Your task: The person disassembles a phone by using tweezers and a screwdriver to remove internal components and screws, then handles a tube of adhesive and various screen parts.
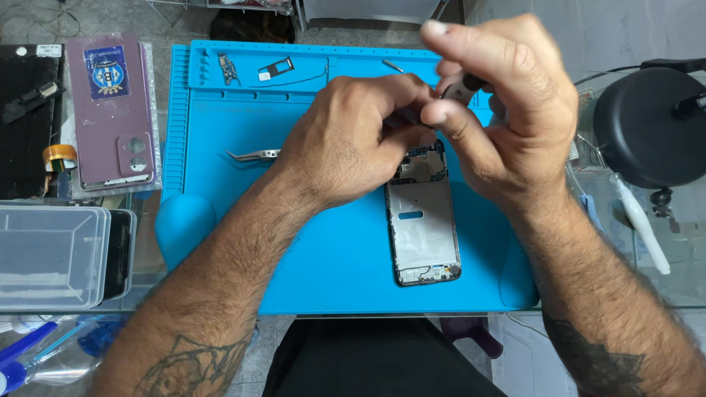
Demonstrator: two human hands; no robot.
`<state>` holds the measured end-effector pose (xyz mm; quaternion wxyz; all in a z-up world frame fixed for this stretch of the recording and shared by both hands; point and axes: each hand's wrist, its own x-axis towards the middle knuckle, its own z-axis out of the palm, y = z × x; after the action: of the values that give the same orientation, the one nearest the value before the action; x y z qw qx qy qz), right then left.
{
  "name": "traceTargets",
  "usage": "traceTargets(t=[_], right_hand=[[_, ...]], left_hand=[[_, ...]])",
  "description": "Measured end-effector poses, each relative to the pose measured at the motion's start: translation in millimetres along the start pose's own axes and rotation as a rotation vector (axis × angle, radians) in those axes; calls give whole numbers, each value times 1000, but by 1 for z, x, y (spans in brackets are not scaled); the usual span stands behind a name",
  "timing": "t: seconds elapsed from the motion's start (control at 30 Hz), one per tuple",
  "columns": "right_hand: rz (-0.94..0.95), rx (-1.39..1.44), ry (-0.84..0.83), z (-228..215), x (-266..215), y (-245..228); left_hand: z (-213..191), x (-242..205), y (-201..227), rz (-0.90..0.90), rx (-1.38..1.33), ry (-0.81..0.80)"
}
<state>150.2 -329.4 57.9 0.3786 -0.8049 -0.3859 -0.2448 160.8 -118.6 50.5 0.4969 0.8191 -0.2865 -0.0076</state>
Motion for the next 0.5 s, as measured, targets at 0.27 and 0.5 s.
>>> traceTargets(t=[0.27,0.5], right_hand=[[73,88,22,0,-9,-3],[-28,64,0,1,-6,6]], left_hand=[[-4,0,-1,-24,-26,1],[-4,0,-4,27,2,20]])
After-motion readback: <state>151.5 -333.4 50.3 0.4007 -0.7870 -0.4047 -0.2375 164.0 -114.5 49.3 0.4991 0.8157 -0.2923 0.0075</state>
